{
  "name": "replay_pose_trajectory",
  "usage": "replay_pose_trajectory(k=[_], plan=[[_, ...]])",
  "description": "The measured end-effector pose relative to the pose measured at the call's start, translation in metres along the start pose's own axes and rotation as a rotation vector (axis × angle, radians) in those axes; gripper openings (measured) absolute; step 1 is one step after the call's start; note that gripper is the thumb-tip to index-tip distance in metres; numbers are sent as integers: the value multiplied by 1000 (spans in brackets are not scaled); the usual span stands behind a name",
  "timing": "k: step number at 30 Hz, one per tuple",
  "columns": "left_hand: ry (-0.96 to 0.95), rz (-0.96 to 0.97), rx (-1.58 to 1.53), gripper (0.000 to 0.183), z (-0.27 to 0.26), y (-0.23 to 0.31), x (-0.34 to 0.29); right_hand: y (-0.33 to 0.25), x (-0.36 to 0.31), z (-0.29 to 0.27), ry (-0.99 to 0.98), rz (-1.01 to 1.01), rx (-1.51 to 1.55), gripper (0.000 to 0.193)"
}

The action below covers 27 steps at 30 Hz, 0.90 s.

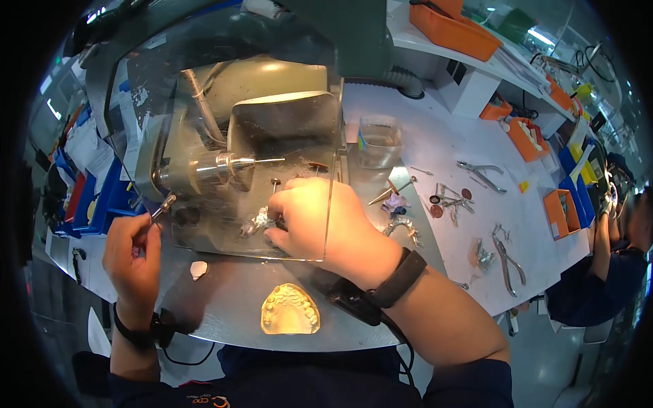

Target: Polishing a metal dental prosthesis using a specialized grinding bench lathe.

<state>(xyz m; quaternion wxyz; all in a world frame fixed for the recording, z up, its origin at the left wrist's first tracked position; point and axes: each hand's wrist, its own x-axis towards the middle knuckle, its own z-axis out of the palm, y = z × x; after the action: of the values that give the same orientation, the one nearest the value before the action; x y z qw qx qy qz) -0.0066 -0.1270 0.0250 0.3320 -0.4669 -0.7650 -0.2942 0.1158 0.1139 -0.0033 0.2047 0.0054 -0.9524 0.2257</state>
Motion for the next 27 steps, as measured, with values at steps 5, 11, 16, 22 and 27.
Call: replay_pose_trajectory(k=[5,11,16,22,27], plan=[[-467,-518,-664,5,2,15,-22,5,1,4,28,-19,87,12],[-801,-1053,-1284,34,23,33,-7,2,4,-3,-4,294,426,13],[-831,-1091,-1500,41,33,42,3,13,-1,-32,-18,462,826,19],[-790,-1165,-1778,34,72,55,25,29,-5,-54,-24,514,967,23],[-826,-1076,-1686,24,98,61,43,41,-7,-53,127,467,894,25]])
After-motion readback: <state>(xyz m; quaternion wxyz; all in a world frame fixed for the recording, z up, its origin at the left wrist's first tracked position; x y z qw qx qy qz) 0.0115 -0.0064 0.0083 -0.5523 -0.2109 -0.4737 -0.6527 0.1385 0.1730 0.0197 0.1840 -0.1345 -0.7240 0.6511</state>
